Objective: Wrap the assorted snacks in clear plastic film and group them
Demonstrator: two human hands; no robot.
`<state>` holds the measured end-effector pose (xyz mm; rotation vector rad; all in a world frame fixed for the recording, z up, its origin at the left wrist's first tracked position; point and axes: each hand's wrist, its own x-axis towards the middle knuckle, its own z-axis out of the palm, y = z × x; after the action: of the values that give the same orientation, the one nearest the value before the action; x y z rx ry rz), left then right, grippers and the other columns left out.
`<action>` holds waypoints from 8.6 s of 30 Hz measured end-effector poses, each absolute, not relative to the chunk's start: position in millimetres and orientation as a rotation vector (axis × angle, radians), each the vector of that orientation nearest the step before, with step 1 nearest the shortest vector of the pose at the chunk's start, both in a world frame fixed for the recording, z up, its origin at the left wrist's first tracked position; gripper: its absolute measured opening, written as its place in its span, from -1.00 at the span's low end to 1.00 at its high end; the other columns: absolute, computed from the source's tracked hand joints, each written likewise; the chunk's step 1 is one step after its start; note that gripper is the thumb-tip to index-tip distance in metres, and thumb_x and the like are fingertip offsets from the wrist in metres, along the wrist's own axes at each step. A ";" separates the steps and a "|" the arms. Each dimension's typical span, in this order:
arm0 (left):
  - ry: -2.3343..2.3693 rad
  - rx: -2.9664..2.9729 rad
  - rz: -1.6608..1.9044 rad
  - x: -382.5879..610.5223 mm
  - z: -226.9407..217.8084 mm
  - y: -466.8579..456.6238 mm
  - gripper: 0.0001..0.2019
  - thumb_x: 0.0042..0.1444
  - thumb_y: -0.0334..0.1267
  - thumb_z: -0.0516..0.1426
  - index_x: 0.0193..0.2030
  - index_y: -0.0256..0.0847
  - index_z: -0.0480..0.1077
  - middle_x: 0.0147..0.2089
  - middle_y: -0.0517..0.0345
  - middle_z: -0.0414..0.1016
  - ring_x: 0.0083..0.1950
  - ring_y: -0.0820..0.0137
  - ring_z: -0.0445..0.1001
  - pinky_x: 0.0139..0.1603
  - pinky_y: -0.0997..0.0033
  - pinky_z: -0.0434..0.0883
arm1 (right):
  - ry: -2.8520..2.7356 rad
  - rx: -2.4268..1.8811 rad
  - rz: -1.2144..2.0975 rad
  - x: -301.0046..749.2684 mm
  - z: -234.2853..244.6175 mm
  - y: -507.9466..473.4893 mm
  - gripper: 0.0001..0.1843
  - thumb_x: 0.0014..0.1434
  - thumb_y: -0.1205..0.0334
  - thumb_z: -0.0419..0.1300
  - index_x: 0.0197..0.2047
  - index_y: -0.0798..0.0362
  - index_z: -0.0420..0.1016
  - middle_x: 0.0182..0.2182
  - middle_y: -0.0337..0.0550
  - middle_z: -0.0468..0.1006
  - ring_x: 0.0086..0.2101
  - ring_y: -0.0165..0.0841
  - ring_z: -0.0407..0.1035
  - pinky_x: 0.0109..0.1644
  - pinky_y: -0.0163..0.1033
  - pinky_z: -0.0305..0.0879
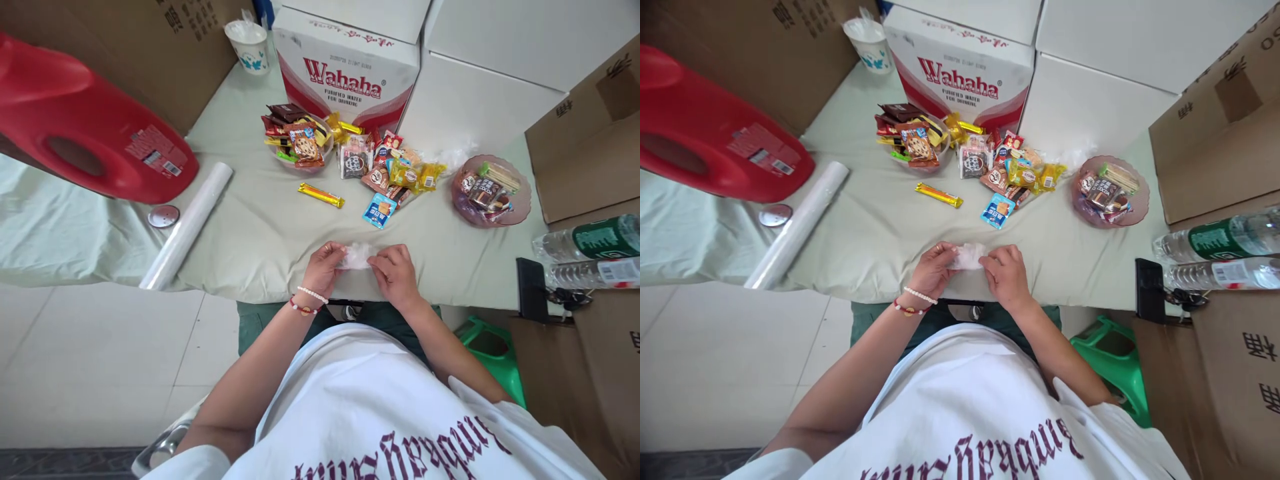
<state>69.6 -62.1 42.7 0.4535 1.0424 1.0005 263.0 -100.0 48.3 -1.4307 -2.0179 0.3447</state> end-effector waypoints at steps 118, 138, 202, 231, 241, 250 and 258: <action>1.634 2.460 0.184 -2.4 20.7 -37.7 -0.31 0.43 0.11 -0.12 0.57 -0.20 0.12 0.62 -0.24 0.02 0.61 -0.07 0.09 0.52 -0.57 -0.22 | -2.074 -2.068 0.197 411.3 92.9 116.7 -0.53 -0.06 -0.03 0.53 -0.21 0.09 0.55 -0.14 0.07 0.58 -0.03 0.03 0.40 0.10 0.06 0.36; 1.826 2.395 0.669 -12.7 3.0 -72.5 -0.37 0.39 0.02 0.04 0.48 -0.29 0.28 0.52 -0.34 0.26 0.59 -0.06 0.15 0.58 -0.31 -0.09 | -0.859 -1.313 1.567 288.4 65.7 -14.0 -0.41 -0.03 -0.23 0.47 -0.03 -0.10 0.52 -0.11 -0.22 0.65 -0.13 -0.27 0.52 -0.04 -0.19 0.45; 1.419 2.657 0.703 50.3 42.8 -93.4 -0.49 0.30 -0.41 0.06 0.37 -0.12 0.43 0.29 0.05 0.60 -0.09 0.15 0.49 -0.17 0.08 0.28 | -2.589 -1.717 0.582 242.0 63.9 54.2 -0.61 0.24 0.32 0.28 0.13 0.19 0.57 -0.07 0.15 0.61 0.13 -0.04 0.32 0.15 -0.09 0.22; 1.536 1.586 1.162 66.0 25.6 -69.4 -0.81 0.34 -0.05 0.14 -0.18 -0.11 0.38 0.01 -0.01 0.62 0.05 0.25 0.61 0.11 0.13 0.56 | -2.454 -1.249 0.723 236.5 56.6 -75.6 -0.56 0.34 0.42 0.12 0.25 0.09 0.50 -0.01 0.06 0.47 -0.02 -0.19 0.37 0.06 -0.09 0.41; 1.181 2.531 0.767 68.5 9.9 -90.8 -0.47 0.42 -0.30 0.00 0.50 -0.19 0.22 0.47 -0.13 0.38 0.56 0.15 0.25 0.48 -0.04 0.28 | -2.155 -1.352 0.723 285.3 53.8 -153.3 -0.66 0.41 0.37 0.10 0.15 -0.05 0.55 0.04 0.02 0.59 0.04 -0.18 0.48 0.16 0.03 0.51; 1.166 2.601 0.746 65.1 -0.7 -94.6 -0.28 0.32 -0.46 -0.03 0.62 -0.17 -0.02 0.53 -0.09 0.28 0.60 0.21 0.15 0.56 -0.04 0.20 | -1.861 -1.873 0.535 327.0 51.3 -110.4 -0.73 0.36 0.00 0.17 -0.11 0.01 0.54 -0.01 0.11 0.59 0.07 0.00 0.41 0.13 0.14 0.42; 1.241 2.641 0.748 69.2 -4.4 -93.9 -0.43 0.32 -0.47 0.00 0.46 -0.16 0.28 0.43 -0.15 0.43 0.54 0.15 0.28 0.59 -0.21 0.06 | -1.935 -1.806 0.817 246.5 92.0 -53.6 -0.85 0.42 0.22 0.07 -0.13 -0.01 0.47 -0.32 -0.15 0.56 -0.32 -0.27 0.41 -0.20 -0.21 0.31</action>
<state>69.2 -93.9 -4.4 2.6408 1.2414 0.7480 246.5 -53.6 92.0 -1.8063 -1.9346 0.8167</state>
